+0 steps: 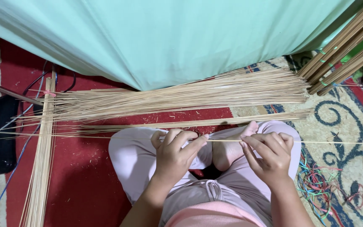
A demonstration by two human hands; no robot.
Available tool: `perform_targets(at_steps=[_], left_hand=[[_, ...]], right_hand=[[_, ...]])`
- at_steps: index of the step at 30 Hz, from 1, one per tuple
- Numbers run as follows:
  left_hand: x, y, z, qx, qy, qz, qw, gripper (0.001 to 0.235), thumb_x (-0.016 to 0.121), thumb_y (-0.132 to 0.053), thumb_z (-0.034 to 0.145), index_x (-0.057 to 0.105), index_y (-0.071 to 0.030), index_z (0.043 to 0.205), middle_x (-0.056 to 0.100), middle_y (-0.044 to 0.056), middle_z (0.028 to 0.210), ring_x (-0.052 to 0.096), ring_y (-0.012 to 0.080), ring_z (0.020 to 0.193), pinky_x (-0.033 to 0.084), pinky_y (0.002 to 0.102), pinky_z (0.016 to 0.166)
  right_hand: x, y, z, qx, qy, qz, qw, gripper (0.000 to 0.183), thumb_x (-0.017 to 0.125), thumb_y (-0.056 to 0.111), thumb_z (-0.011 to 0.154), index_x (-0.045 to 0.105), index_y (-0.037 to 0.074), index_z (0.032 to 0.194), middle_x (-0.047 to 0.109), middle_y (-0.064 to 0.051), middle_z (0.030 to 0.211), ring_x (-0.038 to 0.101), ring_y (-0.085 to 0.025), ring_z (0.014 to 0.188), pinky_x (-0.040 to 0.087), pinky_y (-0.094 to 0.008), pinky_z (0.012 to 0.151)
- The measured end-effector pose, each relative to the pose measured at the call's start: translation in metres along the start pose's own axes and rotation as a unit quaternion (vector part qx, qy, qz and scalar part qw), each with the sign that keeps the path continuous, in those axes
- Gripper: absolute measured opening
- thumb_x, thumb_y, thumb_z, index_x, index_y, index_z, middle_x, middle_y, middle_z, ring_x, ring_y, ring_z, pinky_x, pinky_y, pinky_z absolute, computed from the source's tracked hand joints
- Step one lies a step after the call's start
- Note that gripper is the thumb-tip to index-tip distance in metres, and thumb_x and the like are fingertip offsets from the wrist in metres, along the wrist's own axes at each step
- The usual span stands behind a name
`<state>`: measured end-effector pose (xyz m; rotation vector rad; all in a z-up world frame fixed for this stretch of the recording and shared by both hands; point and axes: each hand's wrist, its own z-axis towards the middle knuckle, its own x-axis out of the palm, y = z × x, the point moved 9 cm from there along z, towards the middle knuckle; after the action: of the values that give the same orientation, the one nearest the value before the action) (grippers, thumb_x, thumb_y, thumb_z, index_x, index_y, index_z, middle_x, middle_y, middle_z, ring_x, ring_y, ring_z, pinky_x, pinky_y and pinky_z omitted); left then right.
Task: Weaving thin wooden sticks into a mat or screen
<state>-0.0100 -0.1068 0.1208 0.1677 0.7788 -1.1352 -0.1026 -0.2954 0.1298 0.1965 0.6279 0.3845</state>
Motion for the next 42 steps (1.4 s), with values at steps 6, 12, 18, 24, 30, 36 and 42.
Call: perform_targets(at_steps=[6, 12, 18, 24, 30, 36, 42], left_hand=[[0.001, 0.023, -0.013, 0.0, -0.015, 0.062, 0.998, 0.016, 0.074, -0.029, 0.094, 0.074, -0.039, 0.106, 0.063, -0.011, 0.091, 0.059, 0.0145, 0.086, 0.035, 0.044, 0.089], [-0.037, 0.066, -0.014, -0.059, 0.005, 0.074, 0.995, 0.007, 0.072, -0.023, 0.099, 0.075, -0.029, 0.101, 0.073, -0.006, 0.098, 0.063, 0.0176, 0.09, 0.027, 0.043, 0.091], [-0.039, 0.082, -0.023, -0.075, -0.004, 0.089, 0.993, 0.006, 0.071, -0.023, 0.101, 0.074, -0.027, 0.104, 0.069, -0.006, 0.097, 0.061, 0.017, 0.087, 0.03, 0.041, 0.093], [-0.004, 0.055, -0.019, -0.022, 0.025, 0.037, 0.999, 0.024, 0.084, -0.02, 0.091, 0.071, -0.026, 0.111, 0.071, -0.007, 0.102, 0.063, 0.0212, 0.09, 0.034, 0.044, 0.095], [0.002, 0.066, -0.032, -0.025, 0.051, 0.053, 0.997, 0.023, 0.084, -0.023, 0.091, 0.073, -0.026, 0.111, 0.069, -0.006, 0.1, 0.063, 0.0215, 0.087, 0.038, 0.043, 0.093], [-0.052, 0.098, -0.034, -0.105, 0.035, 0.05, 0.993, 0.008, 0.066, -0.022, 0.099, 0.074, -0.021, 0.102, 0.071, -0.003, 0.099, 0.064, 0.018, 0.087, 0.034, 0.04, 0.086], [-0.065, 0.123, -0.05, -0.094, 0.044, 0.092, 0.99, 0.01, 0.07, -0.024, 0.1, 0.075, -0.024, 0.108, 0.071, -0.006, 0.101, 0.065, 0.0168, 0.092, 0.036, 0.038, 0.087]], right_hand=[[-0.007, -0.015, -0.001, 0.023, 0.02, -0.014, 0.999, 0.007, 0.081, 0.007, 0.088, 0.081, 0.013, 0.092, 0.068, -0.007, 0.076, 0.059, -0.03, 0.063, 0.041, -0.04, 0.077], [-0.045, -0.115, -0.065, 0.027, 0.07, -0.146, 0.986, 0.01, 0.09, 0.008, 0.098, 0.083, 0.007, 0.106, 0.078, -0.011, 0.101, 0.065, -0.022, 0.092, 0.032, -0.04, 0.098], [-0.052, -0.124, -0.068, 0.088, 0.084, -0.166, 0.979, 0.005, 0.085, 0.008, 0.105, 0.082, 0.008, 0.11, 0.076, -0.009, 0.108, 0.067, -0.023, 0.101, 0.03, -0.041, 0.109], [0.017, -0.043, -0.036, -0.017, 0.12, -0.05, 0.991, 0.022, 0.079, 0.005, 0.093, 0.073, 0.014, 0.112, 0.068, -0.003, 0.093, 0.059, -0.02, 0.081, 0.031, -0.04, 0.087], [0.02, -0.048, -0.038, 0.02, 0.12, -0.092, 0.988, 0.017, 0.076, 0.008, 0.097, 0.074, 0.018, 0.11, 0.061, -0.001, 0.088, 0.054, -0.023, 0.079, 0.031, -0.04, 0.086], [-0.019, -0.094, -0.06, 0.076, 0.104, -0.139, 0.982, 0.014, 0.083, 0.01, 0.102, 0.08, 0.017, 0.114, 0.069, -0.002, 0.098, 0.06, -0.022, 0.089, 0.031, -0.037, 0.091], [-0.036, -0.116, -0.072, 0.085, 0.129, -0.143, 0.978, 0.014, 0.084, 0.004, 0.105, 0.082, 0.013, 0.114, 0.068, -0.004, 0.099, 0.063, -0.023, 0.095, 0.038, -0.038, 0.098]])
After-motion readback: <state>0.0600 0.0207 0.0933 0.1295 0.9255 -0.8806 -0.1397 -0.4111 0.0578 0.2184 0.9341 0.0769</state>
